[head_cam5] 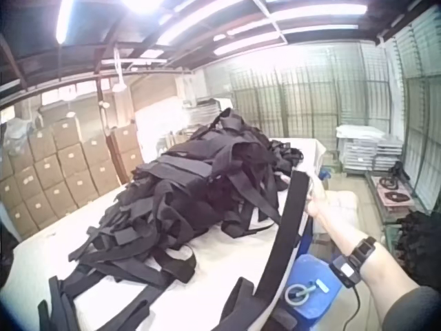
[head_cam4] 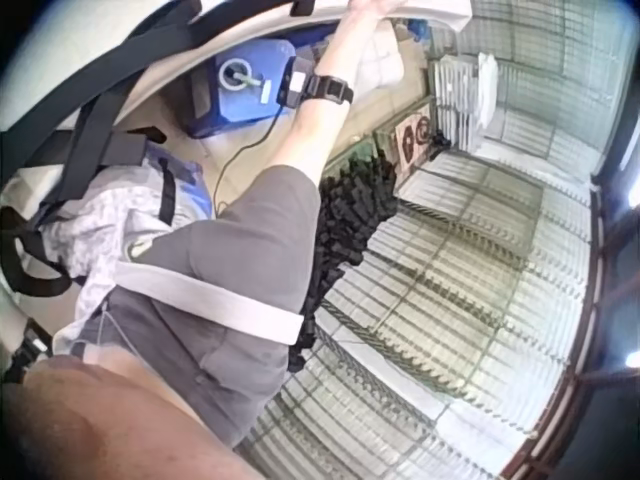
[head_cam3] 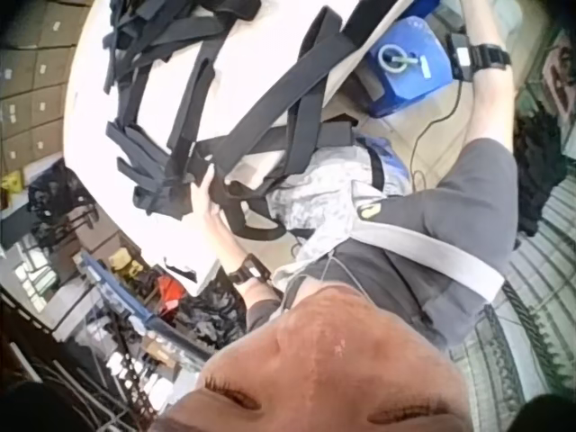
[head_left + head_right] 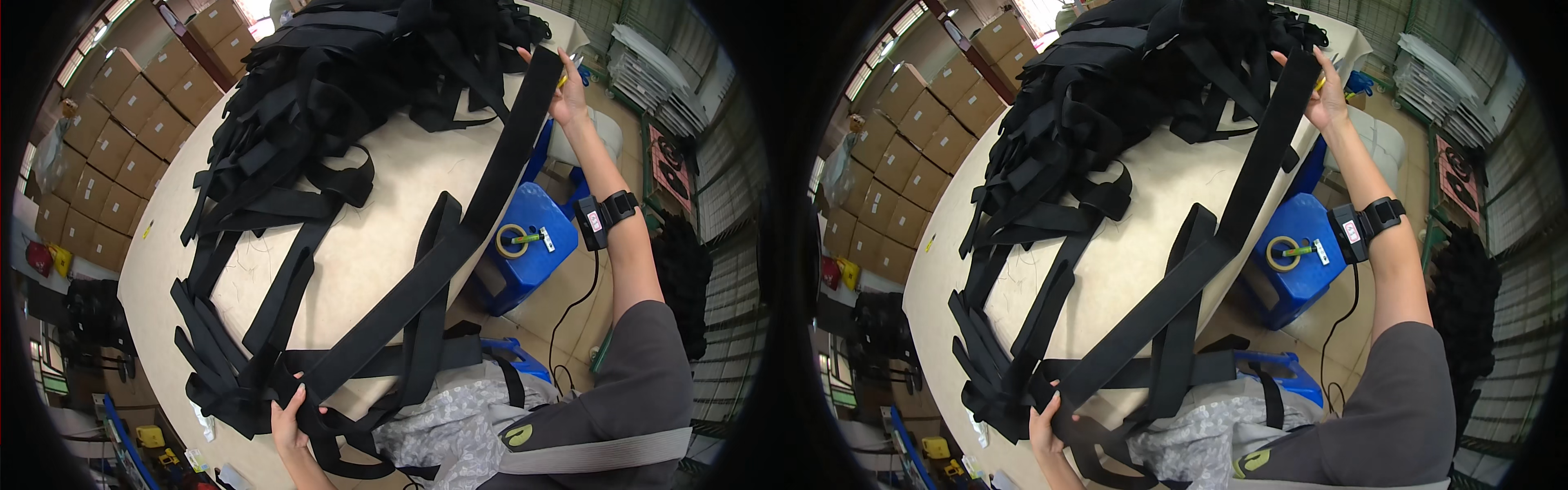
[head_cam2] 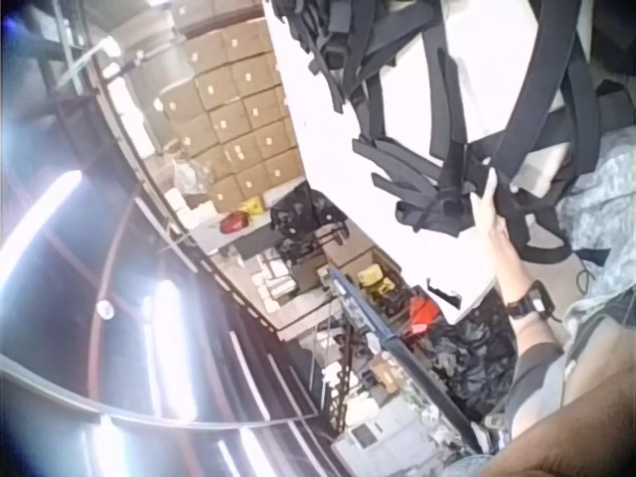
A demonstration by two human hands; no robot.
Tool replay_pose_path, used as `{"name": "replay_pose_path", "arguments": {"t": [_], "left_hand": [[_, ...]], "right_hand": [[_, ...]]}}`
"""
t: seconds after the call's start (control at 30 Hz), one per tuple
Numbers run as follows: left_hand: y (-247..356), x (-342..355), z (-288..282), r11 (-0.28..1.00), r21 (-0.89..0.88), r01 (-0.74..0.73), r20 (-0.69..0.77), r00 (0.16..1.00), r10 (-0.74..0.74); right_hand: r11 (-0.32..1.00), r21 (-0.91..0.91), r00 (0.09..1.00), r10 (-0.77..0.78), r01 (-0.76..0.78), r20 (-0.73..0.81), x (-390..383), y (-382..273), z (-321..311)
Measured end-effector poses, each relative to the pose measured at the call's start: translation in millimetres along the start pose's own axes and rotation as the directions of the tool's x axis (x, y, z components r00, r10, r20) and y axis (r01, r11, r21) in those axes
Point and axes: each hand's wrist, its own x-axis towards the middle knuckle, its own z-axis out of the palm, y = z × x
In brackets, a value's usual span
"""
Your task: The recorder is marking and cutting black leather or webbing straps on a workshop table using a marker and utility knife.
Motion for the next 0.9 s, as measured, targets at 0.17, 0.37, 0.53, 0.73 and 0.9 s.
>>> {"name": "replay_pose_path", "arguments": {"t": [0.17,0.37,0.53,0.73,0.9], "left_hand": [[2.5,0.0,3.1,1.000,0.026,0.014,0.000,1.000,-0.014],[-2.6,0.1,-3.9,1.000,0.013,0.022,0.007,1.000,-0.022],[-5.6,-1.4,-5.6,1.000,0.019,0.022,0.012,1.000,-0.023],[2.7,-9.9,-23.5,0.998,-0.003,-0.065,-0.106,0.992,0.064],[15.8,-11.4,-42.7,0.987,0.035,-0.154,-0.229,0.960,0.158]], "right_hand": [[0.999,0.022,0.974,0.034,-0.040,0.225,-8.8,-5.7,17.3],[0.997,0.078,0.973,0.007,-0.025,0.229,-40.0,-0.6,30.2],[0.983,0.172,0.906,-0.016,-0.063,0.424,-47.2,-8.0,14.4],[0.980,0.200,0.865,-0.092,-0.010,0.493,-32.7,-4.4,-5.0],[0.882,-0.454,0.984,0.055,-0.127,-0.168,-17.4,18.5,-96.1]]}}
